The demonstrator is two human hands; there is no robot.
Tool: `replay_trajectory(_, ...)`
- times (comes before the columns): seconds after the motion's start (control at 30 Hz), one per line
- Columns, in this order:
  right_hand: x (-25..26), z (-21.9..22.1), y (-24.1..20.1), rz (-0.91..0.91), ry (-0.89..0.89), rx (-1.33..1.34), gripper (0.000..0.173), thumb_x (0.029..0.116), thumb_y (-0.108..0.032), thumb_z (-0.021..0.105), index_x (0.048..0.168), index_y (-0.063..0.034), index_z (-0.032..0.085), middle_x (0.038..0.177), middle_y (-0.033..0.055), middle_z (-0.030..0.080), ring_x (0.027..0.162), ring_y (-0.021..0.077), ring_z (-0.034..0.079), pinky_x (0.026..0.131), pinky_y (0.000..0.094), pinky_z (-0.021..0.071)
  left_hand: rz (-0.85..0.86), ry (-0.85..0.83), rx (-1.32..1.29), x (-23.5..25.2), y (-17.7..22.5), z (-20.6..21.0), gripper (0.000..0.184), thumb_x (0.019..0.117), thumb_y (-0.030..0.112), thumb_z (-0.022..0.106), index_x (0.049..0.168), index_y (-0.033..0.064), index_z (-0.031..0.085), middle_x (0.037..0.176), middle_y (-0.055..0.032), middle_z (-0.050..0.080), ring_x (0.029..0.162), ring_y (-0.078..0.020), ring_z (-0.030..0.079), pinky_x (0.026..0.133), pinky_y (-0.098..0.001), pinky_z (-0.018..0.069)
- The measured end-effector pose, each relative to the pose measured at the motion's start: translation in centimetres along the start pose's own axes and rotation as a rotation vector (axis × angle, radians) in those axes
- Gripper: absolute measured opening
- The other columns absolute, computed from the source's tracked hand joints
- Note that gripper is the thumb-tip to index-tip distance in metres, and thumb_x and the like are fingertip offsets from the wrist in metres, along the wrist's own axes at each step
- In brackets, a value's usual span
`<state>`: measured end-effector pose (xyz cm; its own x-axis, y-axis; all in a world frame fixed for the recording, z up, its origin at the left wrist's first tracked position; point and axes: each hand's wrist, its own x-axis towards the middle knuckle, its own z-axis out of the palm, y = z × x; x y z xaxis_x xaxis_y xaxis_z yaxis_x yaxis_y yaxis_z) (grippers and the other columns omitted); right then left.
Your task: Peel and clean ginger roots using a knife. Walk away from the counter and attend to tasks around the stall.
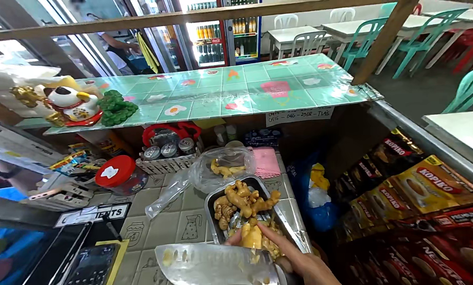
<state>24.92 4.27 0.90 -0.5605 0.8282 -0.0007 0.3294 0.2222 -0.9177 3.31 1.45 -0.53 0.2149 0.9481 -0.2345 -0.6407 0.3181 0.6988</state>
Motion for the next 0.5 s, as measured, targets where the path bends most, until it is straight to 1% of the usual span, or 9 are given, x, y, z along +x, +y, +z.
replay_trajectory(0.07,0.1,0.2,0.0,0.013,0.023,-0.022,0.082,0.0954,-0.046,0.069,0.162,-0.0142,0.032,0.072,0.0078,0.066,0.057,0.0229,0.058,0.057,0.0483,0.052,-0.02,0.014,-0.019,0.1,0.2,0.0,0.055,0.1014,0.026,0.061,0.148,0.0034,0.042,0.13,-0.0077,0.065,0.112,-0.0145,0.067,0.096,-0.0328,0.0557)
replay_trajectory(0.13,0.2,0.2,0.2,0.011,0.041,-0.044,0.078,0.0962,-0.047,0.068,0.16,-0.0165,0.036,0.072,0.0079,0.064,0.055,0.0226,0.055,0.056,0.0476,0.0505,-0.04,0.048,-0.039,-0.6,0.5,0.2,0.05,0.1036,0.018,0.055,0.148,0.002,0.039,0.126,-0.0102,0.067,0.109,-0.0195,0.069,0.098,-0.038,0.0564)
replay_trajectory(0.17,0.2,0.2,0.3,0.006,0.053,-0.058,0.074,0.0972,-0.047,0.066,0.159,-0.0177,0.039,0.073,0.0087,0.063,0.055,0.0224,0.054,0.055,0.047,0.0498,-0.041,0.081,-0.068,-0.9,0.6,0.4,0.041,0.1038,0.011,0.051,0.143,0.002,0.044,0.12,-0.0118,0.07,0.106,-0.0228,0.071,0.098,-0.042,0.0571)
replay_trajectory(0.2,0.2,0.1,0.5,-0.001,0.063,-0.069,0.07,0.0981,-0.047,0.065,0.158,-0.0186,0.041,0.074,0.0095,0.064,0.055,0.022,0.053,0.055,0.0461,0.0491,-0.046,0.11,-0.08,-1.2,0.7,0.8,0.027,0.1041,0.006,0.046,0.13,0.0042,0.052,0.112,-0.0112,0.073,0.101,-0.0234,0.072,0.096,-0.0438,0.0575)
replay_trajectory(0.23,0.2,-0.1,0.6,-0.011,0.066,-0.071,0.068,0.0988,-0.046,0.064,0.157,-0.0191,0.043,0.075,0.0098,0.064,0.054,0.0213,0.051,0.054,0.0448,0.0479,-0.052,0.125,-0.079,-1.3,0.9,1.2,0.02,0.1043,0.004,0.042,0.119,0.0071,0.056,0.106,-0.0095,0.074,0.098,-0.0223,0.073,0.096,-0.0435,0.0579)
replay_trajectory(0.27,0.2,-0.2,0.7,-0.018,0.059,-0.064,0.066,0.0994,-0.046,0.063,0.157,-0.0196,0.044,0.076,0.0101,0.065,0.054,0.0209,0.051,0.054,0.0441,0.0478,-0.049,0.128,-0.08,-1.5,1.0,1.3,0.02,0.1042,0.003,0.041,0.113,0.0086,0.058,0.103,-0.0087,0.075,0.096,-0.0217,0.074,0.096,-0.0434,0.0581)
replay_trajectory(0.4,0.3,-0.4,0.7,-0.03,0.003,0.062,0.068,0.1006,-0.041,0.063,0.16,-0.0172,0.039,0.076,0.0103,0.064,0.055,0.0187,0.051,0.056,0.0413,0.0493,-0.034,0.095,-0.063,-1.5,1.0,0.8,0.022,0.1039,0.004,0.043,0.113,0.0107,0.062,0.104,-0.007,0.076,0.097,-0.0198,0.074,0.094,-0.0422,0.0586)
replay_trajectory(0.47,0.3,-0.5,0.7,-0.039,-0.004,0.099,0.067,0.1007,-0.039,0.063,0.16,-0.0179,0.039,0.075,0.009,0.062,0.055,0.0163,0.048,0.055,0.0381,0.0477,-0.04,0.049,-0.059,-1.4,1.1,0.3,0.02,0.105,0.005,0.044,0.118,0.0082,0.059,0.109,-0.0088,0.074,0.1,-0.021,0.073,0.096,-0.0431,0.0577)
replay_trajectory(0.5,0.3,-0.5,0.6,-0.036,-0.004,0.1,0.066,0.1009,-0.038,0.063,0.159,-0.0187,0.04,0.075,0.0083,0.061,0.054,0.0153,0.046,0.054,0.0369,0.0462,-0.043,0.049,-0.048,-1.4,1.3,0.3,0.02,0.1051,0.006,0.044,0.117,0.0085,0.061,0.108,-0.0088,0.075,0.099,-0.0205,0.073,0.095,-0.0422,0.0581)
